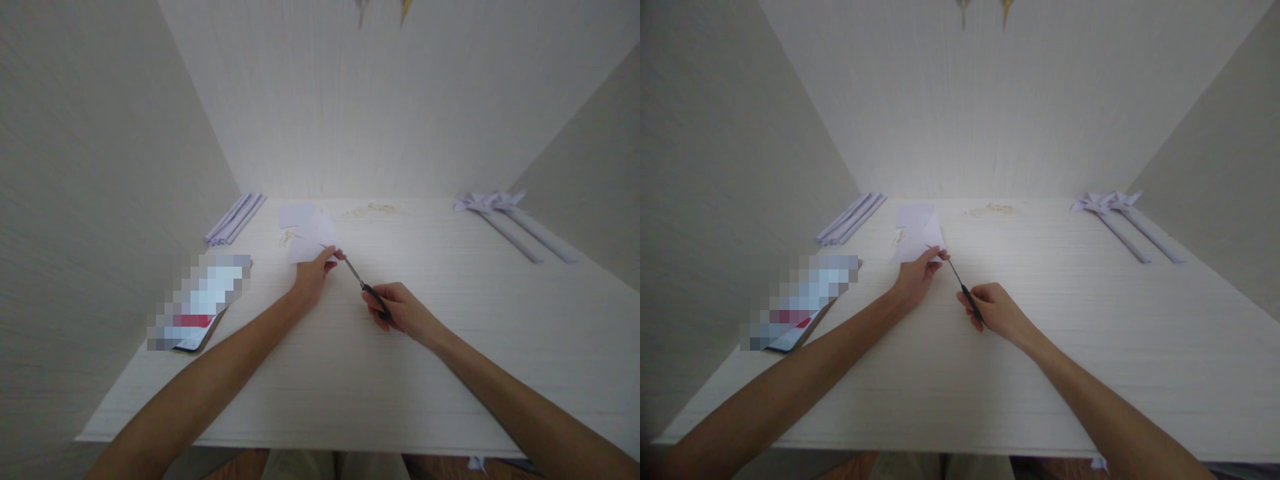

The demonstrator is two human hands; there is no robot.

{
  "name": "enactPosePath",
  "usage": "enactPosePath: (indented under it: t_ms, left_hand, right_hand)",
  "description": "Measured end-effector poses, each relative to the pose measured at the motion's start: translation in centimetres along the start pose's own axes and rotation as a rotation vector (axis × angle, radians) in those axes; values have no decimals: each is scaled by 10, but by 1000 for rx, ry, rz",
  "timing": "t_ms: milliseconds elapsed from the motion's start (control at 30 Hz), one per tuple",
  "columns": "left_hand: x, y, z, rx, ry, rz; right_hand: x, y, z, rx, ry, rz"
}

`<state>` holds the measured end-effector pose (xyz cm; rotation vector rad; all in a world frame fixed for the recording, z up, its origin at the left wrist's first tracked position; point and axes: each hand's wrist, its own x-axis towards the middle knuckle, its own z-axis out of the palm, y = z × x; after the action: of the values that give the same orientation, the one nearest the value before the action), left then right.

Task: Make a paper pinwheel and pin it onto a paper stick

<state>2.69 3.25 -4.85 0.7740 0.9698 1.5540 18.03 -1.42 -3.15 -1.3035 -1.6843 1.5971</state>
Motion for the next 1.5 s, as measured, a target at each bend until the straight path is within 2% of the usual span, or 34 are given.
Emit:
enactPosePath:
  t_ms: [367, 467, 600, 733, 833, 1033, 1500]
  left_hand:
    - [1, 2, -1, -38, -3, -3]
    - [0, 3, 0, -21, -21, -24]
    - [-7, 4, 4, 20, -98, -77]
    - [-16, 1, 7, 72, -169, -152]
    - [-23, -2, 7, 160, -200, -174]
    - [-27, -3, 7, 317, -227, -97]
    - [-26, -2, 7, 411, -188, -120]
  right_hand:
    - [-4, -10, 1, -11, 3, 5]
    - [-1, -5, 2, 114, 91, -48]
    - [5, 4, 1, 321, 290, -135]
    - [8, 7, 1, 377, 405, -161]
    - [8, 6, 3, 383, 406, -203]
    - [8, 5, 5, 340, 477, -220]
    - [10, 8, 3, 379, 441, -237]
